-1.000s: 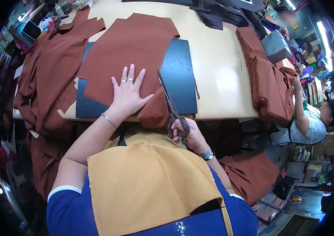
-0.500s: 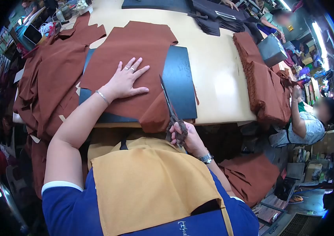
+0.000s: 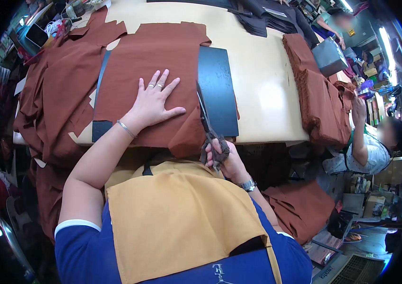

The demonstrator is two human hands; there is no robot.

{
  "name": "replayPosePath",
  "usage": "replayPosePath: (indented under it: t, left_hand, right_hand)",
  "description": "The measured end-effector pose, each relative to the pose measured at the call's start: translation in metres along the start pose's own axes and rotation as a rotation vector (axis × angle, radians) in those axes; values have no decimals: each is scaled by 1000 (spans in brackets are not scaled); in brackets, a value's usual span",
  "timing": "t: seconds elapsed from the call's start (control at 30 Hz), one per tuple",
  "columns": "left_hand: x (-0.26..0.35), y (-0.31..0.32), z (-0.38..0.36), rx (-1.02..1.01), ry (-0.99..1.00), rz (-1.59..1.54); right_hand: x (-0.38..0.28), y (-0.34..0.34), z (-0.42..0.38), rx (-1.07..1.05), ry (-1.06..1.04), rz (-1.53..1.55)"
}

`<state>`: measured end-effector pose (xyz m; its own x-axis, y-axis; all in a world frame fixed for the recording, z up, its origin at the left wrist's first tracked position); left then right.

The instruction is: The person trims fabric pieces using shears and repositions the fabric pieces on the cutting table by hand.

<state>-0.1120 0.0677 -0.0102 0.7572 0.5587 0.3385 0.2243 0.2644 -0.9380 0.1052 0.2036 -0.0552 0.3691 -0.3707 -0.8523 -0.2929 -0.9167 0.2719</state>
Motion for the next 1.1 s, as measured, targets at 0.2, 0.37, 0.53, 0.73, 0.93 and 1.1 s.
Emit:
replayPosePath:
  t: [0.2, 0.37, 0.53, 0.73, 0.93, 1.1]
  left_hand:
    - [5, 2, -6, 17, -8, 10]
    - [8, 3, -7, 5, -32, 16]
    - [18, 6, -18, -19, -20, 21]
    - [25, 7, -26, -14, -7, 7]
    - [29, 7, -31, -8, -13, -4]
    - [38, 9, -42, 1, -17, -4]
  right_hand:
    - [2, -3, 1, 17, -7, -19]
    - [1, -1, -8, 37, -40, -41]
    - [-1, 0, -5, 19, 1, -2]
    - [1, -5, -4, 32, -2, -42]
    - [4, -4, -12, 48, -30, -62]
    - [4, -3, -4, 44, 4, -3]
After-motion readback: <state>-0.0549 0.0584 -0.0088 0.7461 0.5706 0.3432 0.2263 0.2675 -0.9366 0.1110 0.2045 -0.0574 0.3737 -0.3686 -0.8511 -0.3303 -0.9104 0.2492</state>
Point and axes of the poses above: each hand's wrist, its own z-axis towards the middle knuckle, its own y-axis out of the palm, x = y × z, the point moved 5 cm from there along z, towards the middle knuckle, and after that the axes turned 11 degrees about -z, right-handed, at the moved point
